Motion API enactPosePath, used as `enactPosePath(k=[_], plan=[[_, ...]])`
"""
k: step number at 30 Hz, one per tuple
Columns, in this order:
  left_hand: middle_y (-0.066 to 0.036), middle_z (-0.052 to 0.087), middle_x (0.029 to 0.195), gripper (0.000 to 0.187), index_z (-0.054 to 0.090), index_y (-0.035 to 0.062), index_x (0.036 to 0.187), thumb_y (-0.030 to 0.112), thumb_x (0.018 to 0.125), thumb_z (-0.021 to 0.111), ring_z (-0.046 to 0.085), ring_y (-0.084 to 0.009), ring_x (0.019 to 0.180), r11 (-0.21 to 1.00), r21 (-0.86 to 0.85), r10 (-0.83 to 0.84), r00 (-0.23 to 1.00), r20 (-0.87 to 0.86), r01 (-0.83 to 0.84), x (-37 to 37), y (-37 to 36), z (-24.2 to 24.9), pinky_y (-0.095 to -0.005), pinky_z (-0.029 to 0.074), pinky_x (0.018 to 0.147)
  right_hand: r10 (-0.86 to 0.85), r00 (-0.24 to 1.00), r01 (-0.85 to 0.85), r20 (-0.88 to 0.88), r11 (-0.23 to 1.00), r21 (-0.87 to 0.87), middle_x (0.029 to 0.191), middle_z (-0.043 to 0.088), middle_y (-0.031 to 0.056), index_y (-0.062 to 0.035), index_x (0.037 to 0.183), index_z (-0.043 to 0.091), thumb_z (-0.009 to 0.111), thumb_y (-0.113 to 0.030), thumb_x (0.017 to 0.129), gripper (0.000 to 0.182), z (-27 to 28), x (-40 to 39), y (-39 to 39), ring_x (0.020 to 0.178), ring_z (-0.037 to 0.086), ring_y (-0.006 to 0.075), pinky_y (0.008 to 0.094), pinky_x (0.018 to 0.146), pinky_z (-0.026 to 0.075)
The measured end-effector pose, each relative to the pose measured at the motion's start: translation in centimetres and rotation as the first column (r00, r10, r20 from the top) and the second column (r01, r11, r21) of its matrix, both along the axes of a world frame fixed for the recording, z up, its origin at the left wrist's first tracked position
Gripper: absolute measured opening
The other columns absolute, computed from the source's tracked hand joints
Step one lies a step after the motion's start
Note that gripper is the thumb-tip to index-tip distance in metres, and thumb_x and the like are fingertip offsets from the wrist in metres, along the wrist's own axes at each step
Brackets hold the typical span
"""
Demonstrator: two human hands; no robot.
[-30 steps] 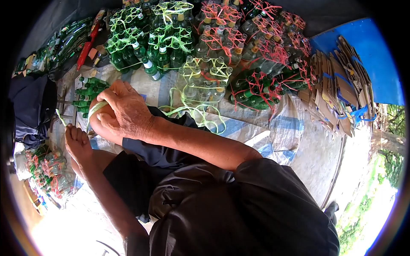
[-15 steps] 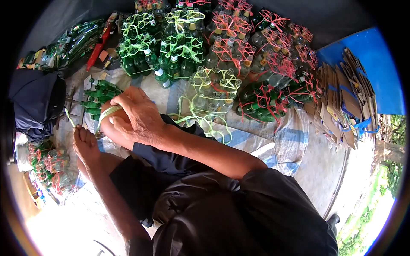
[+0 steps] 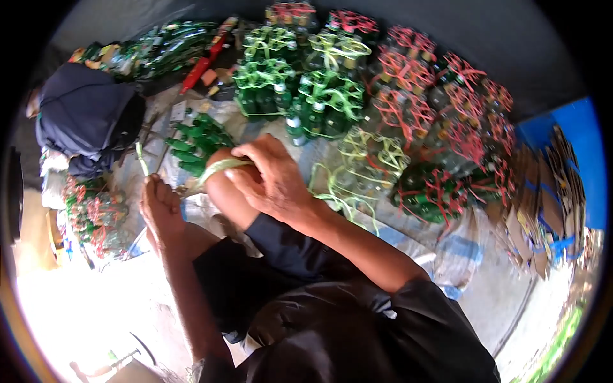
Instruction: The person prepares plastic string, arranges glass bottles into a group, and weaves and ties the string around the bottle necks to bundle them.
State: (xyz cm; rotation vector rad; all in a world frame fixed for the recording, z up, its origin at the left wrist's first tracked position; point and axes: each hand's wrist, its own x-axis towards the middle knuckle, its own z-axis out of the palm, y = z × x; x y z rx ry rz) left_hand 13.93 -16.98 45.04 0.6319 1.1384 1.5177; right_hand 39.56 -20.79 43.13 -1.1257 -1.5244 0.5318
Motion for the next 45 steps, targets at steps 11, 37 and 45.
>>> enactPosePath(k=[11, 37, 45], plan=[[0.008, 0.034, 0.061, 0.025, 0.060, 0.0043, 0.101, 0.025, 0.109, 0.050, 0.028, -0.0029, 0.048, 0.998, 0.024, 0.055, 0.991, -0.126, -0.052, 0.5, 0.3, 3.6, -0.0218, 0.023, 0.043, 0.151, 0.986, -0.159, -0.065, 0.977, -0.144, 0.095, 0.062, 0.0134, 0.0017, 0.108, 0.067, 0.075, -0.016, 0.091, 0.026, 1.9, 0.3, 0.9, 0.083, 0.065, 0.0272, 0.0358, 0.069, 0.053], [0.005, 0.040, 0.061, 0.028, 0.061, 0.0047, 0.099, 0.027, 0.110, 0.049, 0.034, -0.0046, 0.046, 0.999, 0.043, 0.035, 0.942, -0.334, -0.022, 2.0, 1.9, 7.3, -0.0237, 0.038, 0.046, 0.298, 0.940, -0.334, -0.167, 0.906, -0.260, 0.080, 0.065, 0.0111, 0.0002, 0.103, 0.063, 0.062, -0.009, 0.101, 0.010, 1.2, 2.2, 3.4, 0.068, 0.062, 0.0204, 0.0322, 0.064, 0.051], [0.001, 0.046, 0.065, 0.032, 0.062, 0.0010, 0.096, 0.027, 0.110, 0.049, 0.039, -0.0068, 0.052, 0.983, 0.180, 0.059, 0.896, -0.441, 0.024, 2.1, 1.5, 10.5, -0.0280, 0.055, 0.060, 0.404, 0.805, -0.550, -0.434, 0.782, -0.293, 0.075, 0.058, 0.0015, -0.0007, 0.103, 0.061, 0.057, -0.019, 0.106, 0.019, 2.3, 3.7, 3.0, 0.065, 0.053, 0.0084, 0.0259, 0.059, 0.045]])
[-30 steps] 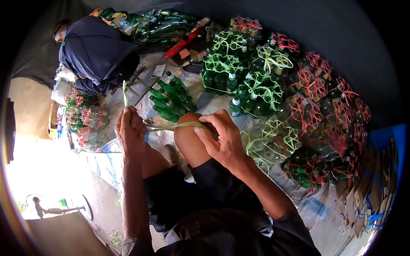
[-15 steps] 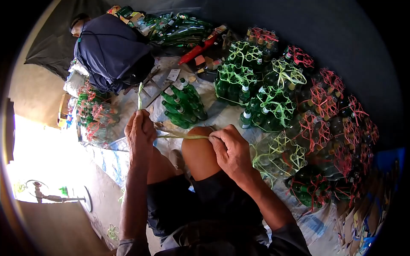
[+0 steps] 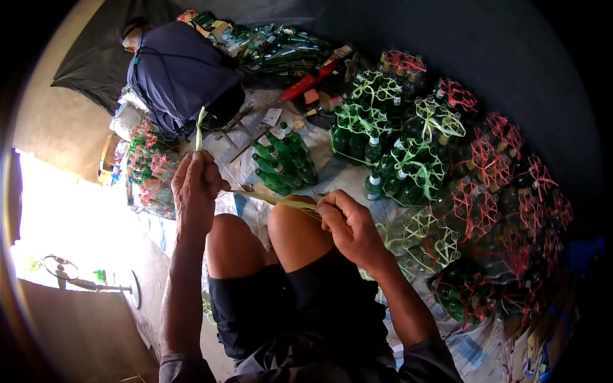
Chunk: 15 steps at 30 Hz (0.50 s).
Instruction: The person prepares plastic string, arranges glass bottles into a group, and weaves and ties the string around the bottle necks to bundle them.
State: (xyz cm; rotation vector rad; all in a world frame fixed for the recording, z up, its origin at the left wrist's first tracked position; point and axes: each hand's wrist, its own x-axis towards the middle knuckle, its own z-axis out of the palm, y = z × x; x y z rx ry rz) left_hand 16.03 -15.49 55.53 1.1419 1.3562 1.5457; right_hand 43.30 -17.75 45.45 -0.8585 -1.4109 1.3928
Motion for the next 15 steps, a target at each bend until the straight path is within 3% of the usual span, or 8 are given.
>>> enactPosePath(k=[2, 5, 6, 9, 10, 13, 15], plan=[[0.001, 0.046, 0.066, 0.031, 0.062, 0.0010, 0.098, 0.027, 0.110, 0.049, 0.039, -0.0067, 0.053, 1.000, 0.015, -0.006, 1.000, 0.028, 0.006, -0.1, -0.1, 0.2, -0.0278, 0.055, 0.061, 0.024, 0.997, -0.024, -0.078, 1.000, -0.009, 0.074, 0.054, -0.0015, -0.0016, 0.102, 0.061, 0.058, -0.020, 0.106, 0.019, -0.1, 0.0, -0.1, 0.062, 0.048, 0.0053, 0.0232, 0.056, 0.041], [0.000, 0.050, 0.070, 0.030, 0.061, 0.0009, 0.100, 0.027, 0.110, 0.048, 0.045, -0.0080, 0.056, 0.999, -0.003, -0.046, 0.997, 0.066, 0.046, -1.1, 0.2, -0.4, -0.0286, 0.056, 0.064, 0.065, 0.963, -0.159, -0.263, 0.920, -0.357, 0.072, 0.050, -0.0040, -0.0033, 0.103, 0.061, 0.058, -0.019, 0.106, 0.017, 1.5, 0.7, -0.4, 0.059, 0.041, 0.0018, 0.0203, 0.051, 0.033], [-0.001, 0.052, 0.072, 0.030, 0.061, 0.0008, 0.101, 0.027, 0.110, 0.048, 0.048, -0.0087, 0.057, 0.998, -0.018, -0.063, 0.994, 0.084, 0.065, -1.5, 0.4, -0.9, -0.0290, 0.057, 0.065, 0.052, 0.976, -0.129, -0.213, 0.921, -0.369, 0.071, 0.046, -0.0061, -0.0046, 0.104, 0.062, 0.058, -0.021, 0.106, 0.017, 1.7, 0.6, -0.3, 0.058, 0.036, 0.0002, 0.0191, 0.049, 0.027], [-0.002, 0.055, 0.079, 0.026, 0.059, 0.0020, 0.103, 0.024, 0.110, 0.047, 0.058, -0.0122, 0.067, 0.991, -0.135, -0.002, 0.997, 0.081, 0.012, -2.0, 1.5, -1.9, -0.0325, 0.059, 0.071, 0.079, 0.989, -0.121, -0.126, 0.920, -0.374, 0.071, 0.047, -0.0068, -0.0050, 0.103, 0.062, 0.058, -0.022, 0.106, 0.018, 1.5, 0.8, 0.4, 0.059, 0.037, 0.0009, 0.0194, 0.050, 0.030], [-0.005, 0.063, 0.086, 0.027, 0.062, 0.0012, 0.104, 0.025, 0.110, 0.049, 0.067, -0.0157, 0.075, 0.990, -0.115, -0.063, 0.991, 0.118, 0.077, -3.1, 2.0, -2.8, -0.0324, 0.061, 0.075, 0.092, 0.994, -0.103, -0.053, 0.959, -0.265, 0.071, 0.047, -0.0079, -0.0055, 0.100, 0.063, 0.058, -0.023, 0.106, 0.019, 1.2, 0.6, 0.7, 0.060, 0.039, 0.0013, 0.0202, 0.053, 0.032], [-0.007, 0.067, 0.093, 0.026, 0.063, 0.0022, 0.109, 0.025, 0.109, 0.050, 0.070, -0.0167, 0.083, 0.976, -0.172, -0.110, 0.983, 0.146, 0.135, -5.2, 3.3, -5.0, -0.0323, 0.061, 0.074, 0.067, 0.991, -0.046, 0.114, 0.983, -0.176, 0.071, 0.047, -0.0098, -0.0035, 0.094, 0.066, 0.061, -0.022, 0.104, 0.021, 1.1, 0.2, 1.9, 0.065, 0.040, 0.0005, 0.0212, 0.057, 0.033], [-0.009, 0.069, 0.097, 0.026, 0.064, 0.0020, 0.109, 0.025, 0.109, 0.052, 0.071, -0.0183, 0.084, 0.966, -0.201, -0.133, 0.980, 0.146, 0.161, -6.7, 4.1, -6.2, -0.0332, 0.062, 0.074, 0.035, 0.990, -0.017, 0.133, 0.991, -0.134, 0.072, 0.051, -0.0089, -0.0016, 0.096, 0.069, 0.066, -0.020, 0.102, 0.019, 1.1, -0.5, 2.8, 0.066, 0.042, 0.0011, 0.0218, 0.057, 0.034]])
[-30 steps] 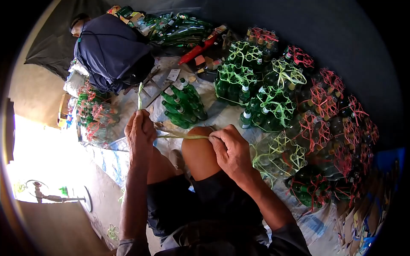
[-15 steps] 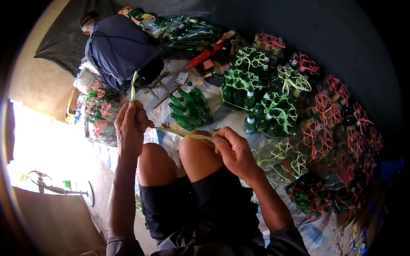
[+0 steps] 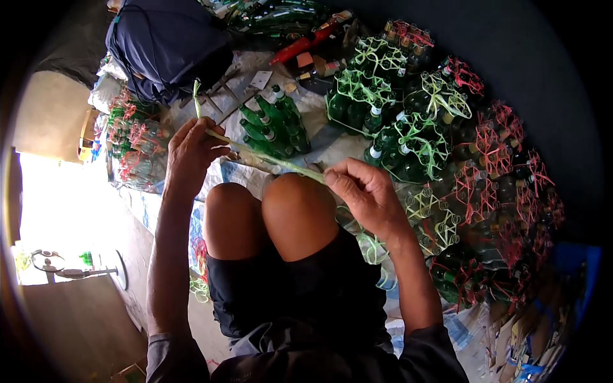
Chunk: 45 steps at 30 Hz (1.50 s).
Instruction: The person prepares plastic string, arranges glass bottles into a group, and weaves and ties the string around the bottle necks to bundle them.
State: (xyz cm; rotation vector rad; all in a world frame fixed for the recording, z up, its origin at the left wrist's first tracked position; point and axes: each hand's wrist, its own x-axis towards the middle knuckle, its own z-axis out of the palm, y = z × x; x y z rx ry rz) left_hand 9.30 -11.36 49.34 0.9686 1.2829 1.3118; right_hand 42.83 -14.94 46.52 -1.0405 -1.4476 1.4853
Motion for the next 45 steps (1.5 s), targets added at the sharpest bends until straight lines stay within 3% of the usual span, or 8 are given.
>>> enactPosePath(k=[15, 23, 25, 29, 32, 36, 40, 45], plan=[[-0.010, 0.071, 0.089, 0.035, 0.066, -0.0012, 0.108, 0.032, 0.102, 0.059, 0.069, -0.0177, 0.074, 0.921, -0.384, -0.049, 0.959, -0.280, -0.065, -5.8, 0.1, -8.7, -0.0307, 0.055, 0.066, 0.150, 0.984, -0.151, 0.096, 0.988, 0.004, 0.068, 0.055, -0.0058, -0.0005, 0.088, 0.072, 0.067, -0.018, 0.099, 0.021, -2.8, -6.7, 4.8, 0.064, 0.046, 0.0021, 0.0230, 0.056, 0.036], [-0.022, 0.073, 0.095, 0.037, 0.069, -0.0020, 0.114, 0.030, 0.097, 0.064, 0.073, -0.0303, 0.087, 0.959, -0.284, -0.255, 0.402, -0.879, -0.013, -10.2, 0.0, -14.0, -0.0429, 0.055, 0.081, 0.194, 0.977, -0.202, 0.085, 0.975, 0.097, 0.062, 0.061, 0.0119, 0.0032, 0.079, 0.065, 0.067, -0.019, 0.094, 0.027, -4.1, -11.7, 6.4, 0.057, 0.056, 0.0142, 0.0352, 0.055, 0.044], [-0.021, 0.073, 0.102, 0.041, 0.068, -0.0017, 0.119, 0.034, 0.100, 0.061, 0.072, -0.0282, 0.097, 0.980, -0.172, -0.197, 0.569, -0.798, 0.099, -8.2, 0.5, -12.0, -0.0418, 0.054, 0.087, 0.215, 0.968, -0.233, 0.133, 0.962, 0.140, 0.062, 0.054, -0.0010, 0.0018, 0.080, 0.064, 0.066, -0.022, 0.100, 0.031, -4.8, -12.4, 7.0, 0.061, 0.045, 0.0051, 0.0284, 0.054, 0.038], [-0.016, 0.071, 0.118, 0.052, 0.065, -0.0010, 0.128, 0.044, 0.106, 0.051, 0.066, -0.0247, 0.113, 0.975, -0.125, -0.217, 0.922, -0.321, 0.186, -2.1, 1.0, -7.1, -0.0389, 0.048, 0.099, 0.214, 0.973, -0.226, 0.081, 0.959, 0.171, 0.060, 0.054, -0.0009, 0.0014, 0.081, 0.065, 0.067, -0.021, 0.099, 0.029, -6.2, -14.0, 8.0, 0.060, 0.046, 0.0044, 0.0287, 0.053, 0.039], [-0.013, 0.070, 0.121, 0.061, 0.064, -0.0018, 0.130, 0.052, 0.107, 0.046, 0.064, -0.0223, 0.112, 0.901, -0.299, -0.362, 0.924, -0.120, 0.314, -1.7, 2.1, -6.4, -0.0376, 0.046, 0.102, 0.232, 0.972, -0.233, 0.027, 0.954, 0.187, 0.065, 0.057, -0.0012, 0.0016, 0.083, 0.067, 0.068, -0.021, 0.099, 0.028, -6.8, -14.6, 8.9, 0.064, 0.050, 0.0043, 0.0273, 0.056, 0.042], [-0.007, 0.069, 0.091, 0.059, 0.071, -0.0021, 0.108, 0.053, 0.105, 0.049, 0.062, -0.0179, 0.093, 0.862, -0.309, -0.493, 0.806, -0.328, 0.402, -2.5, 2.6, -6.8, -0.0355, 0.047, 0.093, 0.160, 0.987, -0.158, 0.005, 0.966, 0.207, 0.063, 0.066, 0.0066, 0.0036, 0.080, 0.069, 0.068, -0.021, 0.096, 0.029, -7.0, -14.4, 10.1, 0.058, 0.058, 0.0088, 0.0301, 0.053, 0.046], [-0.003, 0.058, 0.074, 0.054, 0.070, -0.0034, 0.103, 0.048, 0.105, 0.052, 0.057, -0.0145, 0.074, 0.884, -0.337, -0.409, 0.886, -0.219, 0.324, -2.9, 2.3, -6.8, -0.0325, 0.052, 0.080, 0.117, 0.993, -0.119, 0.020, 0.978, 0.172, 0.061, 0.058, -0.0015, 0.0023, 0.085, 0.073, 0.066, -0.022, 0.100, 0.029, -7.4, -13.6, 10.7, 0.056, 0.047, 0.0045, 0.0262, 0.050, 0.038], [0.008, 0.043, 0.067, 0.033, 0.069, 0.0038, 0.091, 0.034, 0.102, 0.064, 0.032, -0.0043, 0.060, 0.886, -0.335, -0.408, 0.881, -0.239, 0.320, -3.8, 1.7, -7.9, -0.0232, 0.025, 0.054, 0.054, 0.996, -0.065, 0.068, 0.983, 0.172, 0.060, 0.054, -0.0046, 0.0019, 0.083, 0.072, 0.068, -0.024, 0.099, 0.031, -8.6, -12.6, 11.6, 0.057, 0.043, 0.0021, 0.0253, 0.049, 0.034]])
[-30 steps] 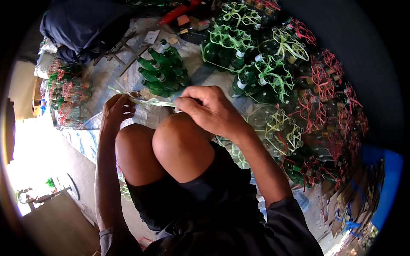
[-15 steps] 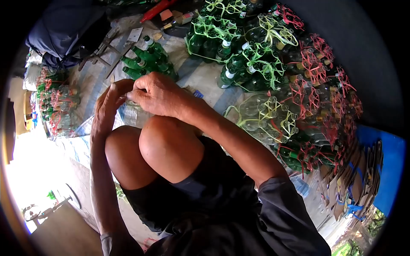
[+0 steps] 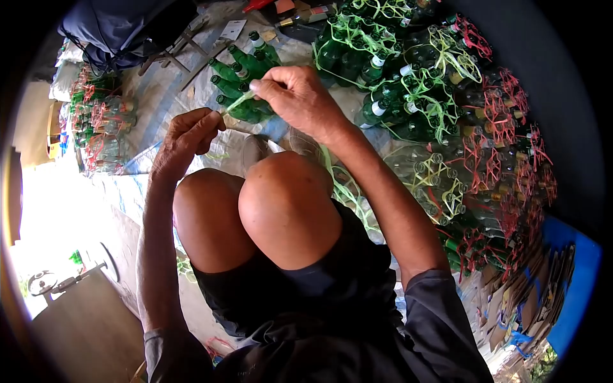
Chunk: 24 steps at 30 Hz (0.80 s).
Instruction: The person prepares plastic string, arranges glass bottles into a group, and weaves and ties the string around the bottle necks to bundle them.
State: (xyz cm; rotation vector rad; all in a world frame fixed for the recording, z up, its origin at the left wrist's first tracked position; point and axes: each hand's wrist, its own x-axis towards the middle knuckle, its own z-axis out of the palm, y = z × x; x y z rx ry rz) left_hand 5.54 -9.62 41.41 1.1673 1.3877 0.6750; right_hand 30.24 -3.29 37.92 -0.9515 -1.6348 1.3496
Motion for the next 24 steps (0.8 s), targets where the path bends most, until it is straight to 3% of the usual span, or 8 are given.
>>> enactPosePath(k=[4, 10, 15, 19, 24], plan=[[0.008, 0.044, 0.068, 0.028, 0.071, 0.0055, 0.092, 0.032, 0.100, 0.065, 0.035, -0.0042, 0.063, 0.998, 0.034, -0.046, 0.996, -0.077, 0.049, -0.6, 0.0, -0.4, -0.0232, 0.028, 0.057, 0.049, 0.996, -0.051, 0.078, 0.999, 0.018, 0.060, 0.049, -0.0050, 0.0028, 0.079, 0.068, 0.068, -0.023, 0.099, 0.033, -1.5, 0.6, 0.5, 0.058, 0.040, 0.0029, 0.0264, 0.050, 0.032], [0.005, 0.053, 0.072, 0.025, 0.072, 0.0016, 0.094, 0.025, 0.100, 0.065, 0.042, -0.0047, 0.070, 0.977, 0.114, -0.143, 0.948, -0.285, 0.182, -2.0, 1.0, -2.0, -0.0247, 0.035, 0.062, 0.157, 0.968, -0.148, 0.196, 0.987, -0.060, 0.064, 0.055, -0.0031, 0.0032, 0.083, 0.070, 0.070, -0.022, 0.096, 0.028, -3.3, 1.4, 0.1, 0.062, 0.044, 0.0034, 0.0270, 0.054, 0.036], [0.004, 0.059, 0.077, 0.022, 0.072, -0.0011, 0.094, 0.020, 0.099, 0.066, 0.047, -0.0052, 0.073, 0.988, 0.126, -0.051, 0.950, -0.309, 0.093, -3.9, 2.3, -3.3, -0.0254, 0.039, 0.065, 0.226, 0.954, -0.198, 0.197, 0.969, -0.150, 0.069, 0.062, -0.0014, 0.0032, 0.088, 0.072, 0.069, -0.022, 0.097, 0.027, -5.3, 2.1, 0.0, 0.065, 0.049, 0.0041, 0.0258, 0.057, 0.039], [0.001, 0.068, 0.084, 0.020, 0.073, -0.0014, 0.097, 0.017, 0.099, 0.066, 0.049, -0.0048, 0.074, 0.980, 0.197, 0.038, 0.938, -0.345, 0.033, -6.7, 4.2, -5.0, -0.0248, 0.040, 0.065, 0.167, 0.968, -0.147, 0.187, 0.982, -0.117, 0.068, 0.061, -0.0019, 0.0025, 0.087, 0.072, 0.069, -0.022, 0.097, 0.027, -6.3, 2.5, 1.1, 0.066, 0.049, 0.0043, 0.0260, 0.056, 0.039], [0.003, 0.065, 0.080, 0.023, 0.074, -0.0002, 0.098, 0.021, 0.099, 0.066, 0.048, -0.0047, 0.072, 0.958, 0.279, 0.161, 0.926, -0.341, -0.064, -9.6, 7.1, -5.2, -0.0240, 0.039, 0.066, 0.116, 0.967, -0.102, 0.225, 0.992, -0.071, 0.067, 0.060, -0.0025, 0.0010, 0.087, 0.073, 0.067, -0.024, 0.100, 0.029, -7.2, 3.2, 3.9, 0.062, 0.048, 0.0041, 0.0256, 0.054, 0.038]])
